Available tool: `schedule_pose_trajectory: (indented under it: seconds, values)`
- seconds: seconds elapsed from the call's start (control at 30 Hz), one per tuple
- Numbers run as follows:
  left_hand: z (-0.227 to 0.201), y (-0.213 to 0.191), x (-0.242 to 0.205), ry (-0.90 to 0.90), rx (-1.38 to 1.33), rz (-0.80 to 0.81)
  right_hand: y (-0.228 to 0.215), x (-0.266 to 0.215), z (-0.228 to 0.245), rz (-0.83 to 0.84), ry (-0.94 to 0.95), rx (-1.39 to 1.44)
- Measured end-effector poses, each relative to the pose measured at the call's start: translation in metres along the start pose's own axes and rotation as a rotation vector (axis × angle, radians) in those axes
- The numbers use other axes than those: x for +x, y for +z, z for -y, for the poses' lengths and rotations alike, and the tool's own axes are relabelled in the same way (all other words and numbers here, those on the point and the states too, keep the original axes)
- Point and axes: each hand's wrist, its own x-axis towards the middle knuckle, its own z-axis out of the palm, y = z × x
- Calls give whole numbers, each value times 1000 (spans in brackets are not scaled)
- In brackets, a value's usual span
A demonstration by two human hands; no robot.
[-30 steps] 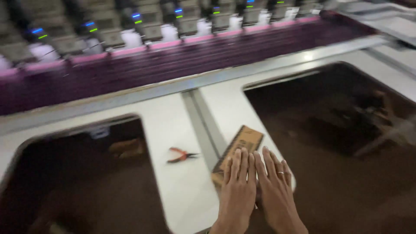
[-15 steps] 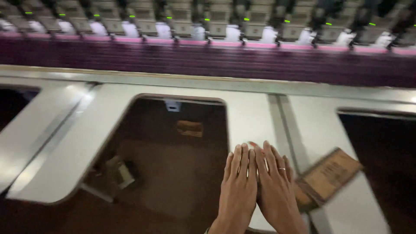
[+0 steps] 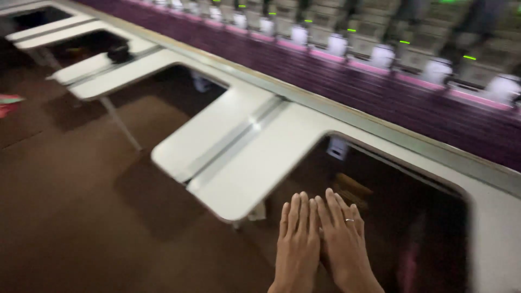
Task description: Fixing and threading an industrial embroidery machine by hand, addressing loose or broken threads on the fabric.
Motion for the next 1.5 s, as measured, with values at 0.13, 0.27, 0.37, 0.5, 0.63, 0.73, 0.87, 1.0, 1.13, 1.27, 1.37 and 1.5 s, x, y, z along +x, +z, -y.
schedule_pose_trajectory:
  seconds: [0.13, 0.27, 0.37, 0.5, 0.63, 0.73, 0.87, 1.0, 1.13, 1.27, 1.37, 1.5]
  values:
    - [116, 41, 0, -137, 84, -1, 66, 87, 63, -67, -161, 0]
    - [232, 47, 7, -313, 213, 43, 119, 174, 142, -131, -304, -4]
    - [316, 38, 14, -419, 328, 12, 129, 241, 206, -79, -437, 90]
    - [442, 45, 4, -512, 450, 42, 183, 321, 293, 2, -552, 207]
    - [576, 62, -12, -557, 457, 21, 270, 396, 384, -138, -593, 132]
    - [665, 45, -14, -593, 415, 66, 293, 438, 461, -92, -584, 154]
    - [794, 35, 4, -620, 425, 52, 305, 514, 559, -77, -520, 222]
    - [921, 42, 5, -595, 474, 74, 333, 590, 648, -57, -515, 243]
    - [1052, 64, 22, -586, 489, 92, 391, 679, 735, -72, -526, 263]
    - [1183, 108, 40, -581, 513, 81, 465, 773, 811, -75, -550, 226]
    - [1270, 107, 73, -589, 515, 57, 489, 850, 871, -57, -599, 207]
    - [1398, 134, 92, -594, 528, 58, 531, 943, 955, -75, -583, 196]
